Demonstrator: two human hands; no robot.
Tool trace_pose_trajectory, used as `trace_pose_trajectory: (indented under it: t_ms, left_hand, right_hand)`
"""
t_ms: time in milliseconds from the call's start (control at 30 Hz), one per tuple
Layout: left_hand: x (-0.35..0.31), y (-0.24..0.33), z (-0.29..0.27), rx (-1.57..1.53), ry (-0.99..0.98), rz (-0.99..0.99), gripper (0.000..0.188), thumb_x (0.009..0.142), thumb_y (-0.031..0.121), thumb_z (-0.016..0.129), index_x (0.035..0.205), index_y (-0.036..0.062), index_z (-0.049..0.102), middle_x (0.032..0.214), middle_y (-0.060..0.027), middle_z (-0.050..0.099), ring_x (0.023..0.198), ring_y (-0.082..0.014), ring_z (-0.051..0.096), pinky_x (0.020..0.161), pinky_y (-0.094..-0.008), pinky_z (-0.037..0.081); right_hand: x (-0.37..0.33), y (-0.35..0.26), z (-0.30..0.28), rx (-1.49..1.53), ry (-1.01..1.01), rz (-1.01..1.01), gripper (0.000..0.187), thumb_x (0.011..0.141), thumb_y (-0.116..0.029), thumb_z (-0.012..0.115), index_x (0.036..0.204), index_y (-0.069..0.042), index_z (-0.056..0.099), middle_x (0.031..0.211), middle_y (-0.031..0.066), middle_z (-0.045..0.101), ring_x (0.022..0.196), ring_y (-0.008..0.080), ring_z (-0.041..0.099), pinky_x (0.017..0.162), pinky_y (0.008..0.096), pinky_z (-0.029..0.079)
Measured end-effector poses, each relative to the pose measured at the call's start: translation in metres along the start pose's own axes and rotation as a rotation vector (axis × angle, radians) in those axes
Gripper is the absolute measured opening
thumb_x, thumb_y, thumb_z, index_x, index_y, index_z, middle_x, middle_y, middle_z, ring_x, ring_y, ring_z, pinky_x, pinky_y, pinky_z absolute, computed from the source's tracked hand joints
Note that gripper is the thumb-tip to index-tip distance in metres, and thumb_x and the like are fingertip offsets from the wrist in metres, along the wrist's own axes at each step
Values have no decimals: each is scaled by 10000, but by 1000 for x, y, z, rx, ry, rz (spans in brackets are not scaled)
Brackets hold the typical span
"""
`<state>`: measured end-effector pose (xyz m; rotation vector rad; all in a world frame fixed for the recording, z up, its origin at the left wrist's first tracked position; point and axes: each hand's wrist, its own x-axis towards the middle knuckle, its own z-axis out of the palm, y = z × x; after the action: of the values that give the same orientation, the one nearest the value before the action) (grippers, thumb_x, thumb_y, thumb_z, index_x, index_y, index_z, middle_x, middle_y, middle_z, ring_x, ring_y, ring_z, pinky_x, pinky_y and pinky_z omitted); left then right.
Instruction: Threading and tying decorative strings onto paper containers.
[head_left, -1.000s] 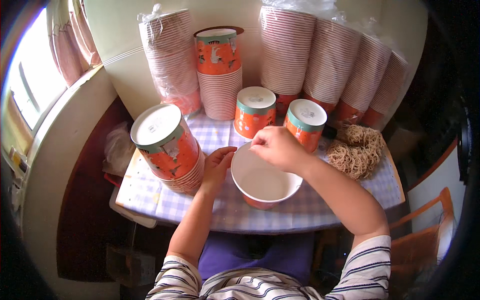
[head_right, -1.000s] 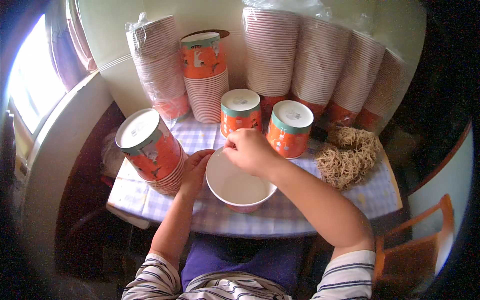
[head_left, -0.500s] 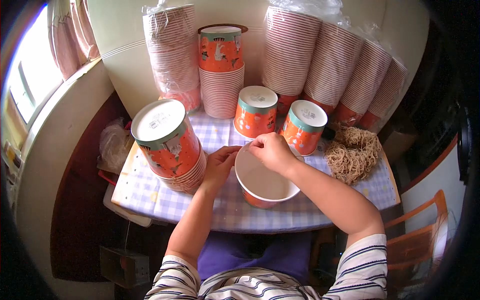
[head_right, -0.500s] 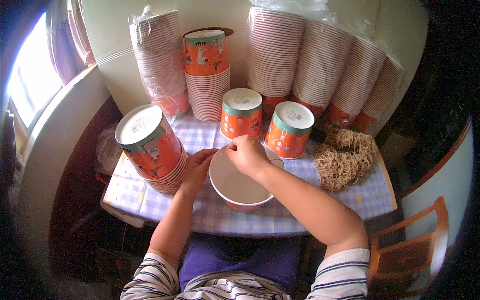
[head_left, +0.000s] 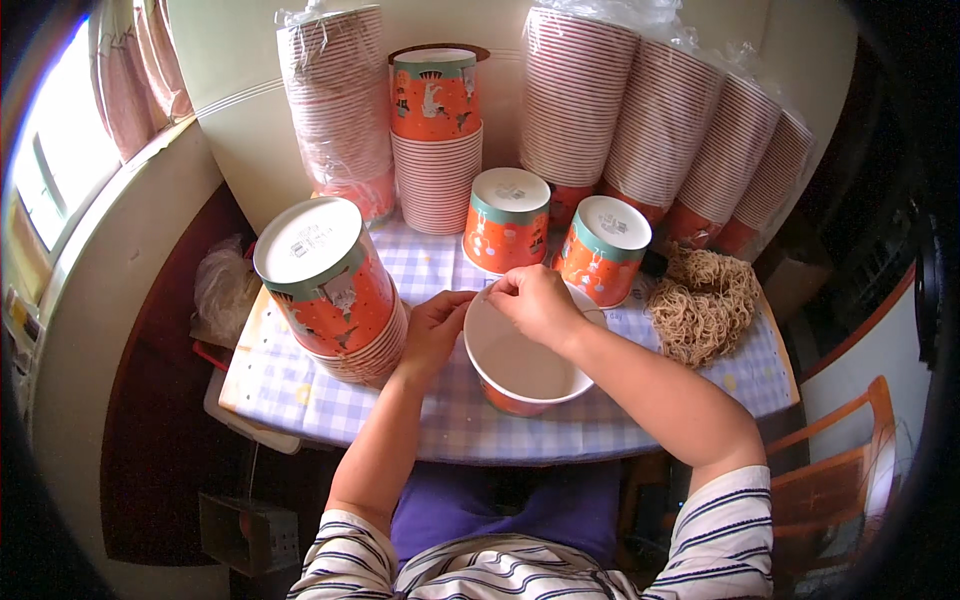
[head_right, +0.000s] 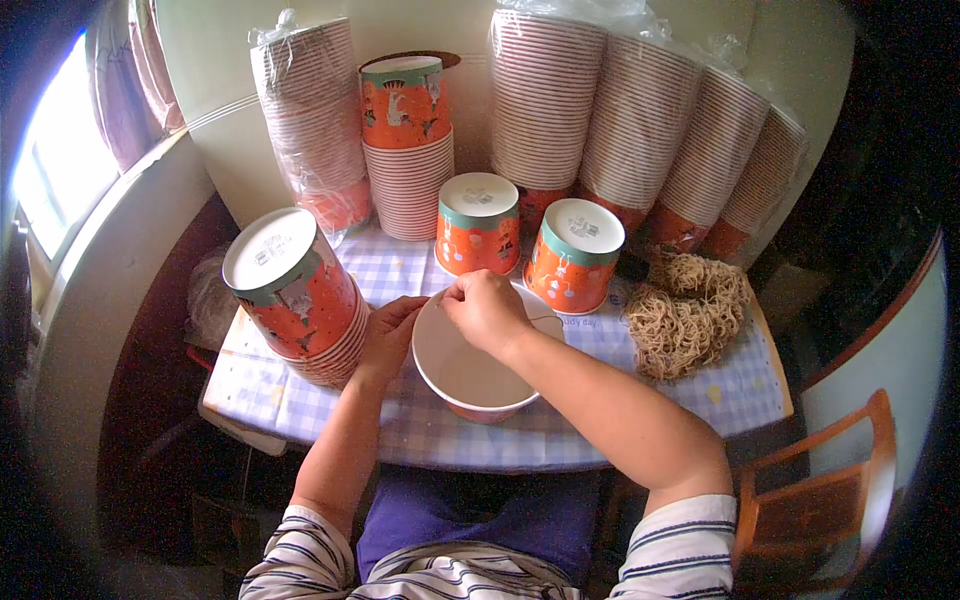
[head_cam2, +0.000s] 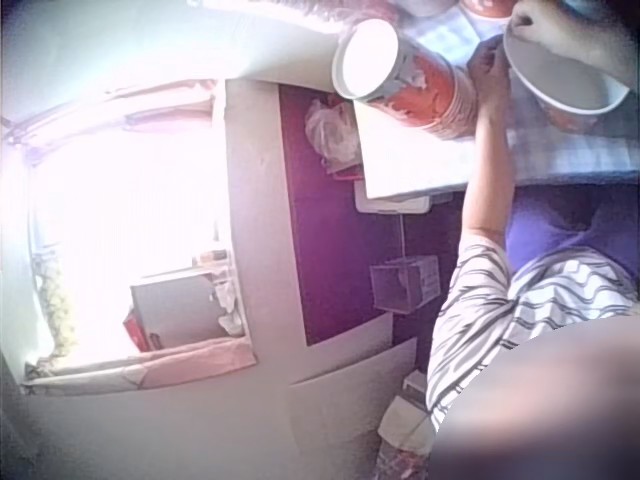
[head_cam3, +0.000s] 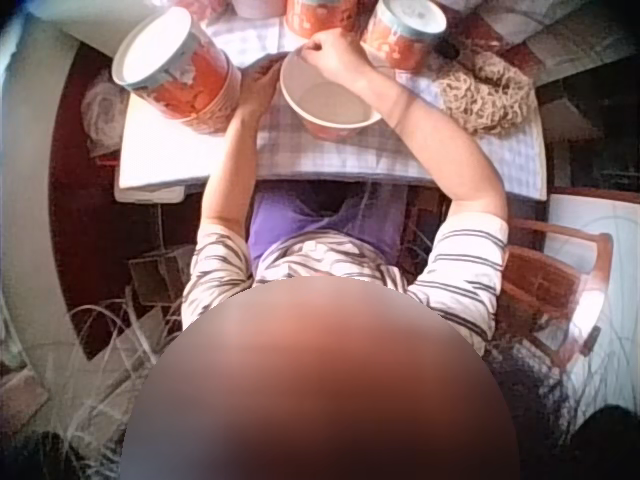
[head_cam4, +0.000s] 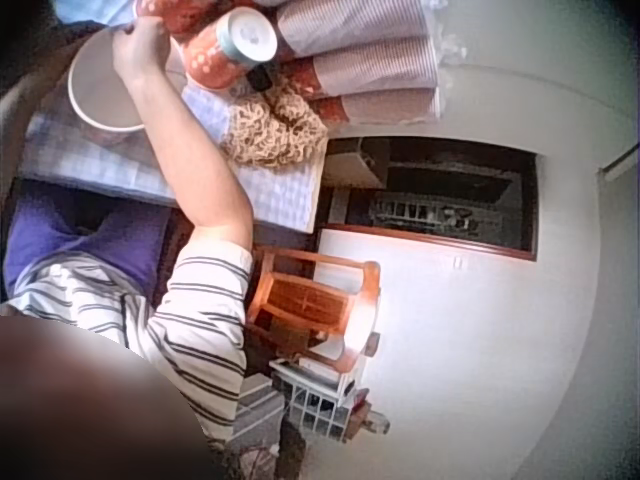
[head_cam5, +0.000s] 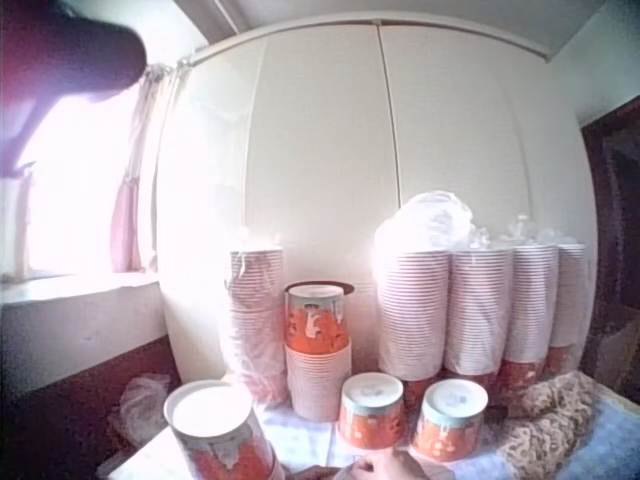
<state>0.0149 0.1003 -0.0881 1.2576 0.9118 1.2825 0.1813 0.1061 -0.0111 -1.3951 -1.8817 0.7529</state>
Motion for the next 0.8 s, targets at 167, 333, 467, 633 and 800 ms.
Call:
trace_pose_trajectory:
  t_ms: [167,333,467,633,800]
  left_hand:
    - [0,2,-1,-4,-12,7,233,915,139,555,1093,0,609,978,-52,648,875,-96,591,772,-216,472]
    - [-3,17,-1,116,-62,-37,283,925,181,545,1137,-1,594,1023,-61,644,927,-118,582,856,-254,449]
    - [0,26,-2,203,-109,2,274,929,194,544,1119,8,604,992,-44,649,893,-96,578,820,-240,454]
    - [4,28,-6,380,-120,-26,229,941,207,525,1015,9,614,864,5,627,757,-55,537,692,-208,440]
    - [2,14,-7,247,-99,28,211,948,202,504,1009,12,575,816,11,593,706,-58,507,635,-208,427]
  right_hand:
    - [1,4,3,-64,13,-33,176,741,-187,628,780,-27,690,742,181,657,727,300,658,666,382,509]
    - [2,5,5,-67,-14,-36,179,742,-197,629,781,-34,691,745,175,657,722,300,657,665,381,509]
    - [2,4,4,-29,-20,-7,175,741,-204,643,781,-42,694,739,161,663,715,290,659,658,373,509]
    - [4,6,3,-46,-76,0,227,785,-219,683,841,1,680,717,78,667,663,134,621,629,286,490]
    - [3,-5,-12,105,-315,167,366,813,-338,667,921,11,662,736,60,649,665,114,602,643,278,487]
